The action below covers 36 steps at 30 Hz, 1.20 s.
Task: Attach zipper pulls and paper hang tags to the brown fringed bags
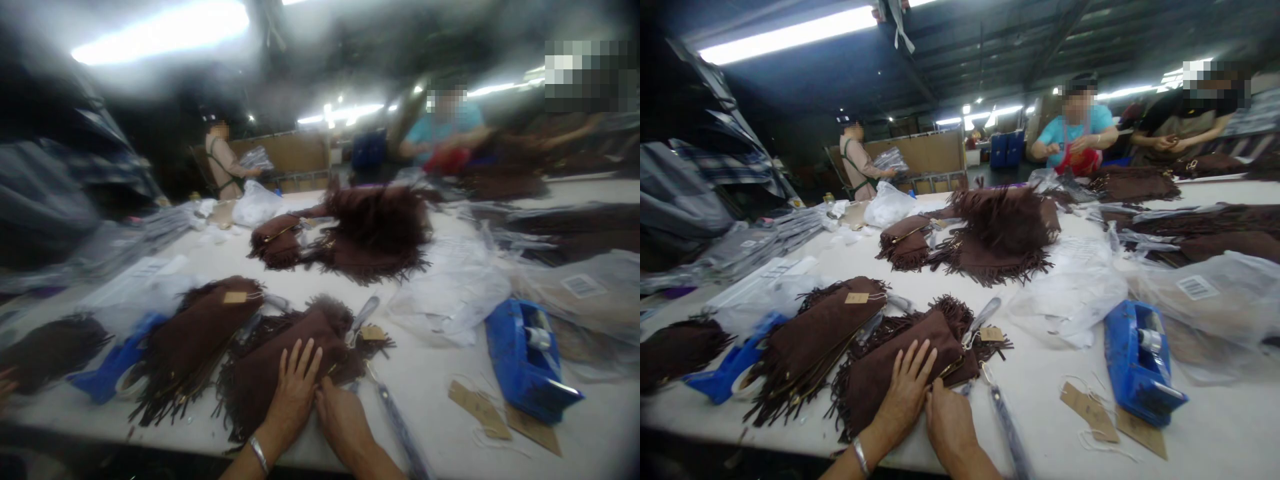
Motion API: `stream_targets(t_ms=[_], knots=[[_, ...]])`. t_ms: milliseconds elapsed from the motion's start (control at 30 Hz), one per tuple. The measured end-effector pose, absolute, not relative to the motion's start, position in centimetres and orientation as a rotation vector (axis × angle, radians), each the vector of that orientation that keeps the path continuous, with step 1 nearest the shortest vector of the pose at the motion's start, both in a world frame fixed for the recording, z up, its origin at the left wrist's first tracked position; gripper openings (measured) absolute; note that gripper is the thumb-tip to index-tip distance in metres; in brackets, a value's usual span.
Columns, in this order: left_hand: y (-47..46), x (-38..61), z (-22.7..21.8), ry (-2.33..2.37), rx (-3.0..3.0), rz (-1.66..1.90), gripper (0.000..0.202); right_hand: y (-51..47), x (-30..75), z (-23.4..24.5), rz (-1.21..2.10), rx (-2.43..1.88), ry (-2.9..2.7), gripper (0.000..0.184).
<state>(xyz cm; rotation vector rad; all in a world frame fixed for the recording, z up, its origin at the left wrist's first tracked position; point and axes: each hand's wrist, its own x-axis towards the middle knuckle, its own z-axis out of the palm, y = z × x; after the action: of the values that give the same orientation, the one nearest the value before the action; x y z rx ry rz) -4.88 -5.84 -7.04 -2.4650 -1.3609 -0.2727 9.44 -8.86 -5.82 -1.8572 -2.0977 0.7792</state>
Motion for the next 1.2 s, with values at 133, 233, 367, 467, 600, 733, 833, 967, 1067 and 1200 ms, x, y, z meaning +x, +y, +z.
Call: stream_targets(t_ms=[133,233,367,467,600,733,833,967,1067,1200], knots=[[-5.7,-5.0,-7.1,-1.358,-2.457,-0.245,0.068,-8.8,10.3,-4.5,0.640,-1.807,-2.132,0.025],[-5.6,-5.0,-7.2,-1.355,-2.434,-0.231,0.068,-8.4,11.2,-3.5,0.566,-1.795,-2.164,0.023],[-5.3,-5.2,-7.6,-1.385,-2.413,-0.270,0.065,-7.6,12.4,-3.1,0.420,-1.809,-2.142,0.024],[-5.2,-5.1,-8.0,-1.401,-2.410,-0.296,0.062,-6.8,13.8,-3.4,0.343,-1.830,-2.132,0.023],[-5.4,-4.4,-8.2,-1.401,-2.401,-0.305,0.060,-5.9,15.4,-4.1,0.286,-1.831,-2.153,0.022],[-6.0,-4.3,-7.8,-1.405,-2.419,-0.324,0.060,-5.8,15.6,-4.7,0.276,-1.812,-2.155,0.022],[-5.9,-4.5,-6.8,-1.422,-2.480,-0.355,0.059,-6.4,15.1,-5.3,0.268,-1.822,-2.114,0.023],[-4.5,-4.1,-4.4,-1.432,-2.632,-0.488,0.044,-7.7,14.4,-6.6,0.303,-1.792,-2.057,0.026],[-2.9,-3.1,-3.2,-1.385,-2.743,-0.570,0.040,-8.3,14.4,-7.4,0.434,-1.779,-1.902,0.027],[-1.1,-2.6,-4.0,-1.422,-2.754,-0.612,0.038,-7.9,14.2,-8.0,0.824,-1.726,-1.498,0.030]])
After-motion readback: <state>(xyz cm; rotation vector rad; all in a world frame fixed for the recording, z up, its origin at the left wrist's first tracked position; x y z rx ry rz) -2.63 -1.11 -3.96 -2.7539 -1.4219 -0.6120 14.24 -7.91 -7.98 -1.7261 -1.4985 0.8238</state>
